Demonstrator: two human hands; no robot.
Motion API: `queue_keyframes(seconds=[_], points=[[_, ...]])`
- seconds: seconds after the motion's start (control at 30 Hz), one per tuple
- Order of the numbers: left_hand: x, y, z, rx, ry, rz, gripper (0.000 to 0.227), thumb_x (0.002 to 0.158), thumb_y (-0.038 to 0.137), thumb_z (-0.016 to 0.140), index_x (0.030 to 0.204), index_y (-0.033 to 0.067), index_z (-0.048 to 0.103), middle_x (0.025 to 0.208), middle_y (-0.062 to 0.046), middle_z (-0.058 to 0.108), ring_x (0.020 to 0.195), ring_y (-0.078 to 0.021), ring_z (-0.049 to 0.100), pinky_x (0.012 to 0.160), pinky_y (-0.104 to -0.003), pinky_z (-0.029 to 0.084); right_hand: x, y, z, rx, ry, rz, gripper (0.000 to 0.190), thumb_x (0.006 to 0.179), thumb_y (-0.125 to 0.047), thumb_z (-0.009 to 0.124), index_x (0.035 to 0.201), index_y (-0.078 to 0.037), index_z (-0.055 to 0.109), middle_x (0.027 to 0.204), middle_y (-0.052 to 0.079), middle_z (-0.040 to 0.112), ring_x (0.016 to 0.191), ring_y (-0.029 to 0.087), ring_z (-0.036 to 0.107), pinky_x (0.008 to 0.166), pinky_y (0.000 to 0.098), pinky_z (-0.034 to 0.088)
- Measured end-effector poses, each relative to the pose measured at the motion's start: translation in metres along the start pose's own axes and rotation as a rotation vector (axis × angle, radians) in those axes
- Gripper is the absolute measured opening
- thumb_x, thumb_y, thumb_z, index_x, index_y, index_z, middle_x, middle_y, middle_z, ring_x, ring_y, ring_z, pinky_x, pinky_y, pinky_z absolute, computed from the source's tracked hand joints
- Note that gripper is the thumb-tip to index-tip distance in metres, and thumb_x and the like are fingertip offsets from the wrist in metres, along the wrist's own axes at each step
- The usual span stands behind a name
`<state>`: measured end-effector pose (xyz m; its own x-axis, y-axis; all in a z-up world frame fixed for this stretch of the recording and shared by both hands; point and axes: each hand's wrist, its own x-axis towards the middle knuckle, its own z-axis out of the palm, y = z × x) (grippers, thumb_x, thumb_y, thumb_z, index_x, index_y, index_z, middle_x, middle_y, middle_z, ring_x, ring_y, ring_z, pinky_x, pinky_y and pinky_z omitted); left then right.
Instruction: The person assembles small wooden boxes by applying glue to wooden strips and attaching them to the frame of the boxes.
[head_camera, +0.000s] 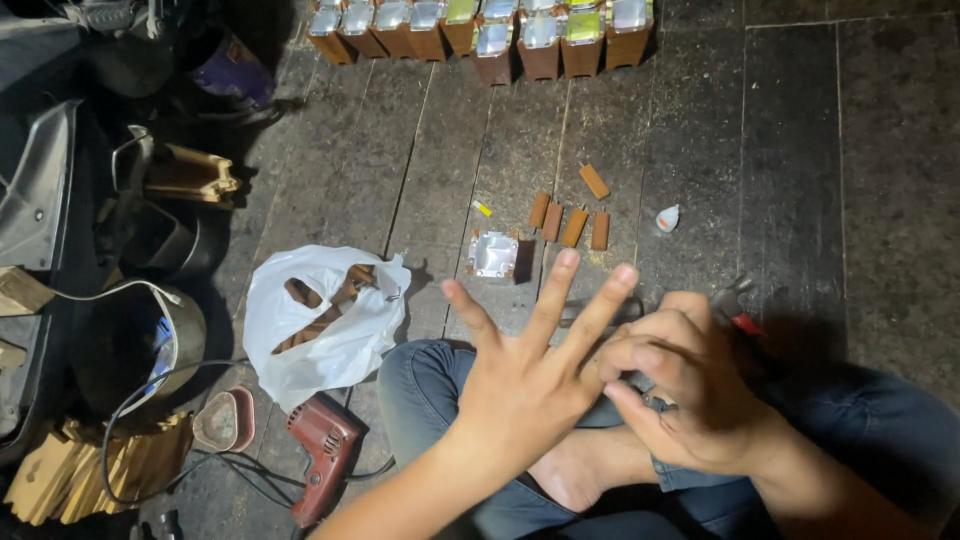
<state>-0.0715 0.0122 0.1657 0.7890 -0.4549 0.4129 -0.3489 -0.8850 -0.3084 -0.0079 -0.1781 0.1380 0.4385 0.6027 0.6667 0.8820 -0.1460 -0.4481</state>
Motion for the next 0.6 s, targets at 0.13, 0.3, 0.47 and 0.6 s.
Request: queue_keyframes(seconds=[0.13,0.3,0.47,0.6], points=[[0.001,-0.003,0.005,0.049,-0.012,0.018,0.049,0.125,0.05,0.047,0.168,0.0318,0.031,0.175,-0.002,0.029,0.156,-0.0531,0.032,0.103,-0.096,0.006,-0.003,0.006,0.009,0.057,-0.023,0.072,0.022,0.087,-0.003,0.07,0.106,-0.011,0.062,0.099,-0.005,0.069,0.093,0.024,0.056,0.091,0.0416,0.042],[-0.003,-0.003,0.01,0.081,0.033,0.065,0.051,0.129,0.052,0.041,0.172,0.0267,0.051,0.177,0.002,0.019,0.154,-0.059,0.029,0.104,-0.094,0.01,-0.027,0.018,0.02,0.001,0.003,-0.024,0.08,0.089,-0.004,0.08,0.151,-0.009,0.03,0.111,0.014,0.063,0.1,0.036,0.052,0.091,0.0507,0.046],[-0.004,-0.006,0.013,0.138,0.027,0.086,0.052,0.13,0.053,0.047,0.173,0.0246,0.049,0.179,0.001,0.017,0.156,-0.0564,0.026,0.108,-0.093,0.008,-0.023,0.013,0.026,-0.032,0.01,-0.026,0.079,0.094,-0.002,0.074,0.156,-0.007,0.027,0.109,0.012,0.067,0.101,0.038,0.059,0.092,0.0519,0.045],[-0.009,-0.008,0.02,0.09,0.099,0.061,0.038,0.132,0.026,0.045,0.14,0.0211,0.082,0.184,-0.001,0.016,0.162,-0.0576,0.026,0.112,-0.094,0.005,-0.002,-0.005,0.017,0.016,-0.006,0.193,0.015,0.089,-0.008,0.07,0.09,-0.015,0.057,0.093,-0.003,0.067,0.088,0.029,0.054,0.079,0.0408,0.044]])
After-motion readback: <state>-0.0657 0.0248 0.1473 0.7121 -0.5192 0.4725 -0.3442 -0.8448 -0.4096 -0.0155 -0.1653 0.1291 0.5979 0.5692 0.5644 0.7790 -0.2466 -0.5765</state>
